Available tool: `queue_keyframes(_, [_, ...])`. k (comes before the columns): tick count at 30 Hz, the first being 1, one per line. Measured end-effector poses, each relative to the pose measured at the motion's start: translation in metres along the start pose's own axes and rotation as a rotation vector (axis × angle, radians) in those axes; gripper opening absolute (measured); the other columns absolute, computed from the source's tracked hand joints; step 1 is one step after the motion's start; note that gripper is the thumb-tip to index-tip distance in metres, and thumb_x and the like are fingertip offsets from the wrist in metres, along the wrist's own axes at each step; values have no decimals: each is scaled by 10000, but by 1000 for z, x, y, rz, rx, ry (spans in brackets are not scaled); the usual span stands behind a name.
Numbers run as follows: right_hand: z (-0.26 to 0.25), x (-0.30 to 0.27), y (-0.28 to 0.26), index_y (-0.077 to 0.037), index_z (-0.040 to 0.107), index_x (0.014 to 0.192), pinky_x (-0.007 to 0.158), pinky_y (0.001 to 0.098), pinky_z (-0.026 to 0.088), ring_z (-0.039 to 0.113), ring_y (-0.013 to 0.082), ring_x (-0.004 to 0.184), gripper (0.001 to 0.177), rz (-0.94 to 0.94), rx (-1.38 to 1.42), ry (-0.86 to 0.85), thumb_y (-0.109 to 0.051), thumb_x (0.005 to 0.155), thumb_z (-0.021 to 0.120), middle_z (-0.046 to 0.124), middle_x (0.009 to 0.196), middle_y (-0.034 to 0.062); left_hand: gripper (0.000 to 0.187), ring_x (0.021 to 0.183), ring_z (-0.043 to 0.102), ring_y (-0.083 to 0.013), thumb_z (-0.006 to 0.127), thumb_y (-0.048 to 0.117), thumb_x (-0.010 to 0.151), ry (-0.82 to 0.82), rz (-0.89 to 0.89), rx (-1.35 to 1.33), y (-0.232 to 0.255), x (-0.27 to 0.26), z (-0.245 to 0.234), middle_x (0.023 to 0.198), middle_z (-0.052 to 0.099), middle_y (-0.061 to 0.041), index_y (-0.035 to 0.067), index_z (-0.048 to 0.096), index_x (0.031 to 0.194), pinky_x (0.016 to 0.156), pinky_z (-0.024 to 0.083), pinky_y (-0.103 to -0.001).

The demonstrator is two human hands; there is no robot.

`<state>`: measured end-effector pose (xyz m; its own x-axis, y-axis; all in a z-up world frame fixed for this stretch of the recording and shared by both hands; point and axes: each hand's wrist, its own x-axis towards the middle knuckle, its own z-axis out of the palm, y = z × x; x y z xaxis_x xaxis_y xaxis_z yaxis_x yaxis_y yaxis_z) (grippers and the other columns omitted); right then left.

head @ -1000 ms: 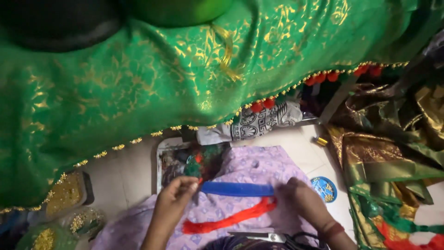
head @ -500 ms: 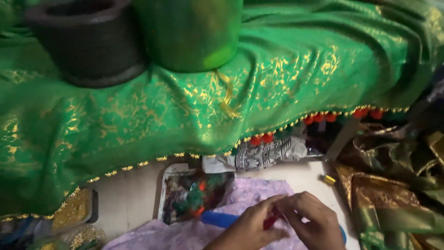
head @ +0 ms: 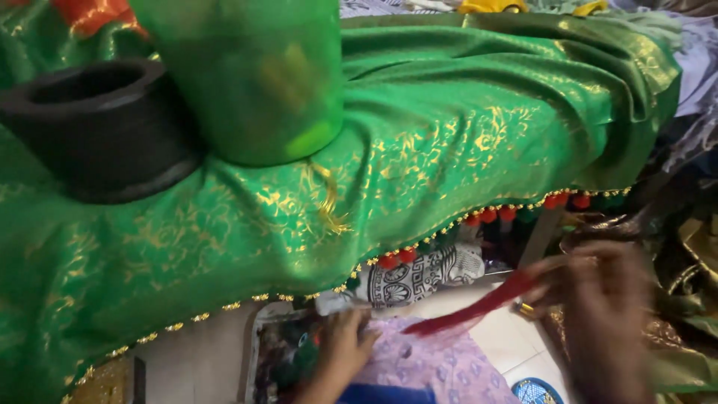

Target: Sewing and attaching red decorative tassels and gold beads to the edge of a green fabric.

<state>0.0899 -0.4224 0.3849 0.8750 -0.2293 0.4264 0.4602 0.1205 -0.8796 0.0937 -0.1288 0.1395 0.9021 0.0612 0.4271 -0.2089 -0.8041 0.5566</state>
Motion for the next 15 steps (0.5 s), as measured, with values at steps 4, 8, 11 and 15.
queue_keyframes(4, [39, -20, 55, -55, 538, 1284, 454, 363, 594, 683, 231, 553, 378, 213, -224, -417, 16, 913, 534, 683, 790, 146, 391, 953, 661, -180, 849, 246, 779, 136, -506, -1046, 74, 50, -73, 1043, 739, -72, 42, 690, 1073, 835, 514, -304])
queue_keyframes(8, [82, -45, 77, -135, 619, 1382, 541, 260, 585, 645, 95, 606, 534, 208, -203, -605, 31, 874, 617, 648, 788, 41, 401, 951, 563, -135, 794, 161, 843, 352, -648, -1445, 108, 60, -98, 1122, 687, -11, 32, 693, 1209, 745, 441, -293])
queue_keyframes(11, [91, -53, 91, -73, 727, 1197, 534, 261, 533, 615, 106, 601, 302, 350, -300, -494, -13, 903, 696, 670, 728, 90, 443, 961, 652, -179, 771, 53, 793, 380, -640, -1540, 121, 61, -105, 1106, 690, -40, 101, 631, 1211, 767, 543, -342])
queue_keyframes(15, [98, -59, 82, -39, 756, 1077, 504, 272, 567, 680, 101, 609, 200, 279, -283, -478, -24, 888, 692, 717, 774, 70, 407, 976, 669, -214, 776, 22, 849, 333, -522, -1577, 104, 52, -83, 1152, 696, -108, -2, 646, 1234, 838, 559, -376])
